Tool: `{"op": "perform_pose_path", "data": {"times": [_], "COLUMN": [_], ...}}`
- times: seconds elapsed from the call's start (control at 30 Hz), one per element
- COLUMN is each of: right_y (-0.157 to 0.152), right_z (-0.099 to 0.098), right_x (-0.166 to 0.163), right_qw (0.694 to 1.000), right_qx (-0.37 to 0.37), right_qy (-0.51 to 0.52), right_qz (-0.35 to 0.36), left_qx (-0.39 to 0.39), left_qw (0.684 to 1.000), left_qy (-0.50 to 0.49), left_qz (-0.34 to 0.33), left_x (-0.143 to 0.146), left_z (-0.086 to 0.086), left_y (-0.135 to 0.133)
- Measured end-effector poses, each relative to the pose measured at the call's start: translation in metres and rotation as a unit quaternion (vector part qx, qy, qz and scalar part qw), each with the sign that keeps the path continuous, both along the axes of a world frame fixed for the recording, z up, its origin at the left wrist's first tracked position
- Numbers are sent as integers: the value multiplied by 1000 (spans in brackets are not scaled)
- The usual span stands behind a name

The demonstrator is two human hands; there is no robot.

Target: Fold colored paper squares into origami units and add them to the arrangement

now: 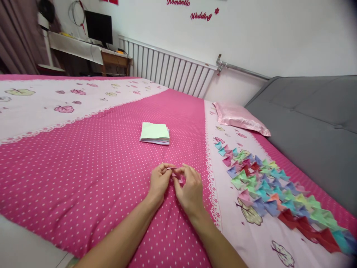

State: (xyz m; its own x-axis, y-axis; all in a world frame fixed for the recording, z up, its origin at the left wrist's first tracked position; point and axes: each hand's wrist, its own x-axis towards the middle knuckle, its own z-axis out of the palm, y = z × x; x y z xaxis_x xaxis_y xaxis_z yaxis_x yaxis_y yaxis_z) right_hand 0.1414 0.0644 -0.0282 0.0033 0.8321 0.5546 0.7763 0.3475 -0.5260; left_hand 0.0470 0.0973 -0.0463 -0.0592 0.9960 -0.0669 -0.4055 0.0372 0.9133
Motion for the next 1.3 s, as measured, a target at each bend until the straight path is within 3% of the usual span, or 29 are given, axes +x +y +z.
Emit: {"op": "perform_pose_path", "data": {"times": [0.17, 0.37, 0.67, 0.93, 1.13, 1.3], "right_y": [3, 12, 8, 9, 14, 15], "right_z": [-3, -16, -5, -3, -8, -9], "right_x": [-1, 2, 3, 8, 11, 14], "right_qw": [988, 938, 943, 966, 944, 963], "right_qx": [-57, -150, -151, -110, -113, -104], "right_qy": [145, 310, 296, 231, 309, 247], "right_qz": [7, 50, -8, -43, 8, 17], "left_qx": [-9, 8, 50, 84, 34, 1], "left_qw": [1000, 999, 995, 944, 970, 980], "left_qy": [14, 22, 86, 319, 236, 182], "left_qz": [25, 27, 11, 21, -57, -80], "left_x": [-2, -1, 2, -3, -4, -5], "left_z": [1, -1, -9, -9, -15, -18], "left_y": [1, 0, 2, -1, 2, 4]}}
